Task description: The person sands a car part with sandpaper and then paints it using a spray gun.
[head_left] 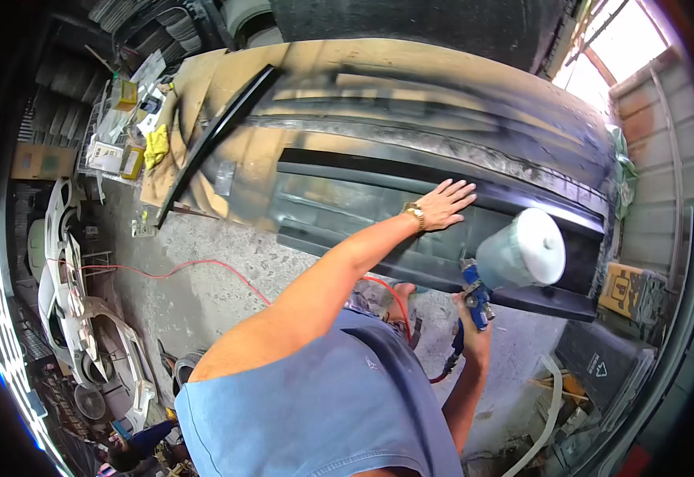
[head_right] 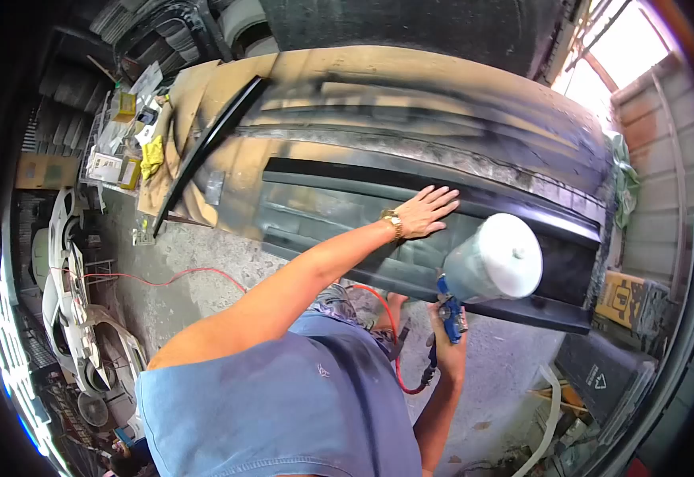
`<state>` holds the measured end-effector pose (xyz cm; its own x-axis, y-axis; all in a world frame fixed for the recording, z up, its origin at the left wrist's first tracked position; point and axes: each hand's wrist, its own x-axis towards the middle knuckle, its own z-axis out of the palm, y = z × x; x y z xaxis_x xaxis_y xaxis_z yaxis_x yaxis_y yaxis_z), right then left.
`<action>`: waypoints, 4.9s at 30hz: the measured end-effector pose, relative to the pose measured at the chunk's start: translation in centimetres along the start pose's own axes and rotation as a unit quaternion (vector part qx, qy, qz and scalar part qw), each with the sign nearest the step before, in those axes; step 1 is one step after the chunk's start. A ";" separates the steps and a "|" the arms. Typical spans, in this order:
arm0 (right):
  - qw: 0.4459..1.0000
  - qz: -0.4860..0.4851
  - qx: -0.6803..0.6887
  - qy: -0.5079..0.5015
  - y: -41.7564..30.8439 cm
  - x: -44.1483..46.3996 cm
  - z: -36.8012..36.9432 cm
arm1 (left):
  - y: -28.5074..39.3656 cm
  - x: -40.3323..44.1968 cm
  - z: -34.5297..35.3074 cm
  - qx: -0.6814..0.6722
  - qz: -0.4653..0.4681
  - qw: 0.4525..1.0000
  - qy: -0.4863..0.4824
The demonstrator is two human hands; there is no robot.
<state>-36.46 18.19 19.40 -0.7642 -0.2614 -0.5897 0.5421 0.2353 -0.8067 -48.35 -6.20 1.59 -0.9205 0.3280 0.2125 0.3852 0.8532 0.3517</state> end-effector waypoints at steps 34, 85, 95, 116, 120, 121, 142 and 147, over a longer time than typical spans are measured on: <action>0.993 0.099 -0.020 0.053 6.8 -14.9 12.5 | -3.7 -27.7 -9.1 -0.044 0.125 0.973 -0.191; 0.923 0.002 0.199 0.330 7.9 -14.6 -37.2 | 44.0 30.5 21.8 -0.030 0.298 0.951 -0.078; 0.955 0.000 0.113 0.273 6.3 -14.9 -44.6 | 38.4 22.4 14.3 -0.034 0.254 0.954 -0.157; 0.908 -0.268 0.216 0.240 9.4 -15.7 -58.9 | 50.2 -5.2 7.4 0.011 -0.247 0.962 -0.119; 0.902 -0.250 0.257 0.243 13.3 -16.3 -58.1 | 46.0 -14.9 9.0 -0.016 -0.311 0.917 -0.250; 0.905 -0.238 0.255 0.244 14.5 -16.4 -58.1 | 45.9 -16.5 8.7 -0.011 -0.312 0.915 -0.256; 0.881 -0.274 0.316 0.221 4.9 -11.7 -55.9 | 61.7 5.7 8.7 -0.336 -0.146 0.930 0.000; 0.902 -0.278 0.300 0.136 3.5 -14.9 -51.4 | 62.6 7.9 5.7 -0.438 -0.044 0.897 -0.033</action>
<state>-41.19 70.99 27.33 -0.9897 0.0753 -0.1219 0.0779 -0.4313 -0.8988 -31.89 52.09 20.13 -0.9405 0.3233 0.1049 0.1886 0.2397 0.9524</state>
